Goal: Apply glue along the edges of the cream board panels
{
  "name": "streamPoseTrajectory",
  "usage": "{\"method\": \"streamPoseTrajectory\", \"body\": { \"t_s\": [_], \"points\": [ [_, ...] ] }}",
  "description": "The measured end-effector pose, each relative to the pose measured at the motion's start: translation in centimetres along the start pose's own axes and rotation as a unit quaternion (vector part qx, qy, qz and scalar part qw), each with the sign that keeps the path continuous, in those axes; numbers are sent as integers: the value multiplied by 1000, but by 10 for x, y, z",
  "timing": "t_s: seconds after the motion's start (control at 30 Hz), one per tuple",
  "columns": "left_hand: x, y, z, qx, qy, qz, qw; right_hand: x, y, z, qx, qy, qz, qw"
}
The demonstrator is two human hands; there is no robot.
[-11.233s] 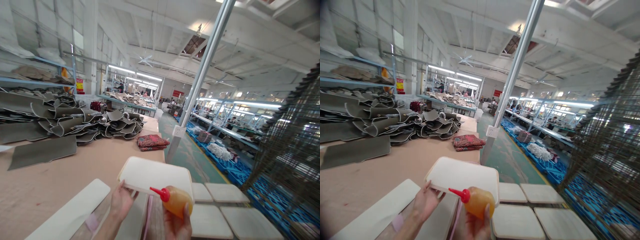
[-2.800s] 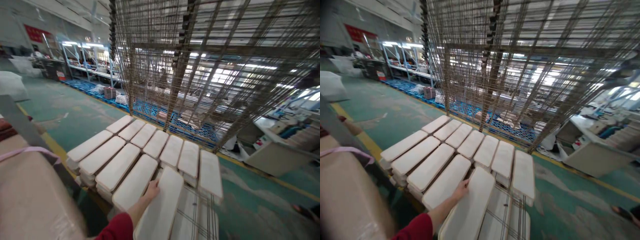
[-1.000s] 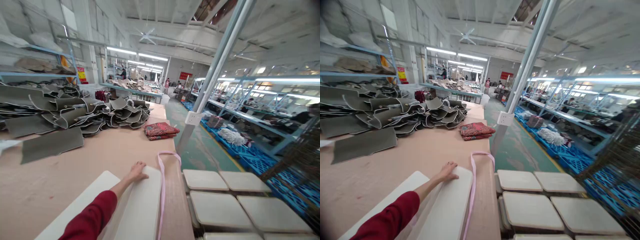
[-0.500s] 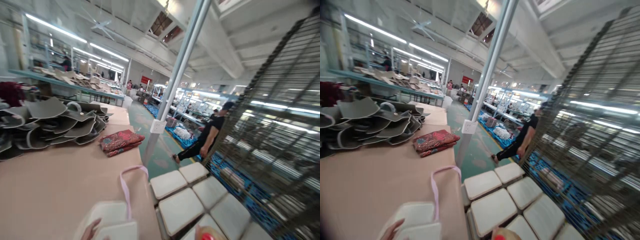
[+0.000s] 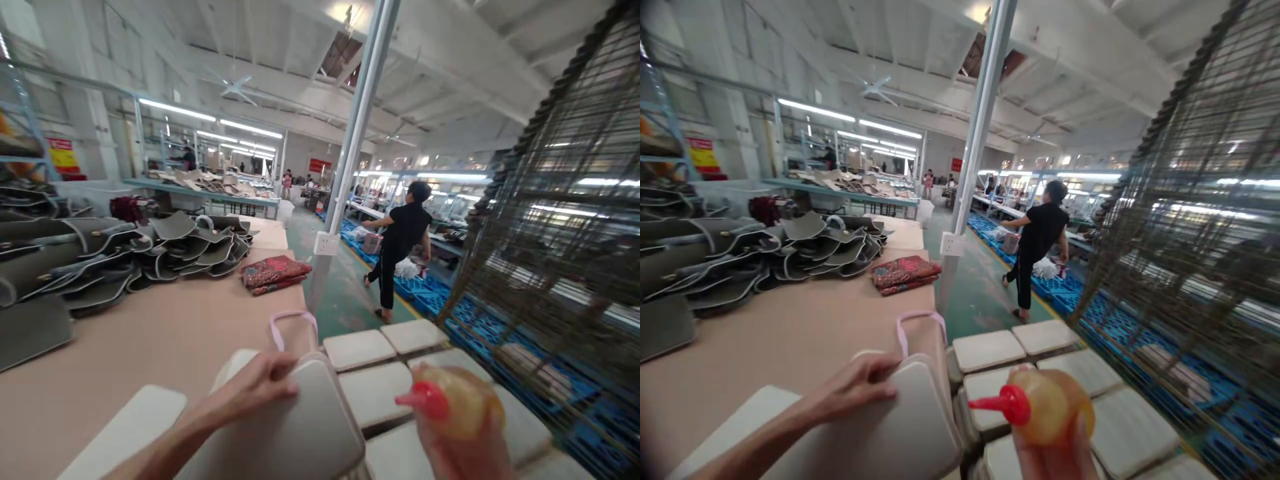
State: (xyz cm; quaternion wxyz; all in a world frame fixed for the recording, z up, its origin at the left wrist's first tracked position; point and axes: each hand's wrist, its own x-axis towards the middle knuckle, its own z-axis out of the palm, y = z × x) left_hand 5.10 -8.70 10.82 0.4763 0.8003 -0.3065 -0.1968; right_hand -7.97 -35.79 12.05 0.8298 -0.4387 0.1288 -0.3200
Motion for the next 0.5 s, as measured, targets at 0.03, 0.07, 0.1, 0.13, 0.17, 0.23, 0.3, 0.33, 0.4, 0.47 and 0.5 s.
{"method": "streamPoseTrajectory", "body": {
  "t_s": [0.03, 0.07, 0.1, 0.13, 0.17, 0.23, 0.3, 0.33, 0.4, 0.47, 0.5],
  "points": [
    [2, 20, 2, 13, -59, 12, 998, 3, -12, -2, 31, -13, 17, 999],
    [5, 39, 3, 14, -114, 23, 993, 6, -23, -3, 35, -9, 26, 999],
    [8, 56, 5, 8, -169, 31, 985, 10, -34, -3, 32, 3, 24, 999],
    [9, 71, 5, 6, -210, 41, 977, 13, -43, -2, 21, 5, 17, 1000],
    [10, 83, 5, 8, -246, 49, 968, 15, -52, 0, 7, 6, 12, 1000],
    [8, 102, 5, 19, -293, 56, 954, 15, -66, 4, -19, 2, 10, 1000],
    [2, 115, 7, 23, -324, 50, 944, 10, -78, 8, -38, -12, 28, 999],
    [-1, 121, 8, 21, -339, 46, 939, 6, -84, 8, -43, -33, 42, 998],
    [-9, 129, 14, 14, -365, 47, 930, -4, -92, 9, -51, -101, 65, 991],
    [-14, 134, 18, 17, -377, 55, 924, -13, -97, 9, -63, -130, 38, 989],
    [-16, 134, 20, 22, -379, 62, 923, -18, -98, 9, -70, -136, 10, 988]
  ]
}}
